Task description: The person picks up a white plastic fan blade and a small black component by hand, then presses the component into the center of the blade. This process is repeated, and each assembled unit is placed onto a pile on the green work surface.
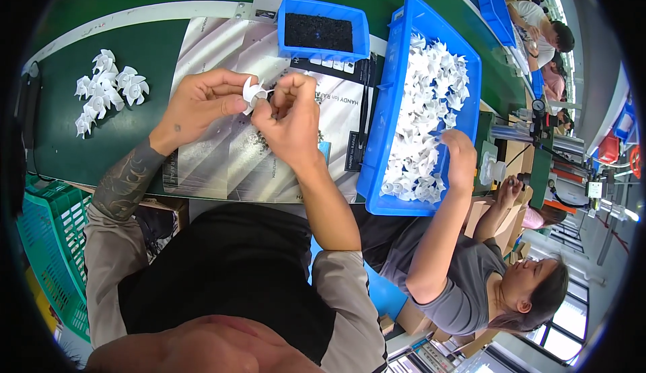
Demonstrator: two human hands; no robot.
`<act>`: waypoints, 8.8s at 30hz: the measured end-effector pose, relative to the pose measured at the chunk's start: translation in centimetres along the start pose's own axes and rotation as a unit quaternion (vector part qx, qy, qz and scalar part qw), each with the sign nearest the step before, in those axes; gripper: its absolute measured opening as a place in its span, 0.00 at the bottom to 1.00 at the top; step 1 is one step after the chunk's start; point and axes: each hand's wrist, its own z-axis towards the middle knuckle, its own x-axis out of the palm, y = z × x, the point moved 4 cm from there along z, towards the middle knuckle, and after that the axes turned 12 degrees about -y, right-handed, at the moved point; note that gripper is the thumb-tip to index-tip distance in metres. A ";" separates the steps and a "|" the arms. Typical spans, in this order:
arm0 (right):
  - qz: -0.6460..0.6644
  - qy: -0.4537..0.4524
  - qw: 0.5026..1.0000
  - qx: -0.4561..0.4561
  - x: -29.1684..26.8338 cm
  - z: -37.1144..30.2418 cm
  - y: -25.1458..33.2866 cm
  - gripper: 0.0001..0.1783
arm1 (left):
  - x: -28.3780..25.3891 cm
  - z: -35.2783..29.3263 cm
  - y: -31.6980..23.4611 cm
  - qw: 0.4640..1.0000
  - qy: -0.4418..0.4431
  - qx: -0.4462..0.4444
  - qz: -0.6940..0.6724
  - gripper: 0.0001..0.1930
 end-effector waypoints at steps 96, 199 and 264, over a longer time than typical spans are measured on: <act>-0.401 0.337 0.827 -0.203 3.7 -0.4 2.8 0.04 | -2.6 1.9 -1.3 0.972 -0.191 0.136 0.037 0.20; -0.116 -0.032 0.987 -0.103 -0.1 -0.8 1.7 0.05 | 2.4 -0.6 1.2 0.995 -0.096 -0.006 0.018 0.19; 0.001 0.151 0.988 0.033 -0.6 0.7 2.1 0.05 | -1.0 -0.4 -2.6 0.994 -0.106 0.024 -0.001 0.22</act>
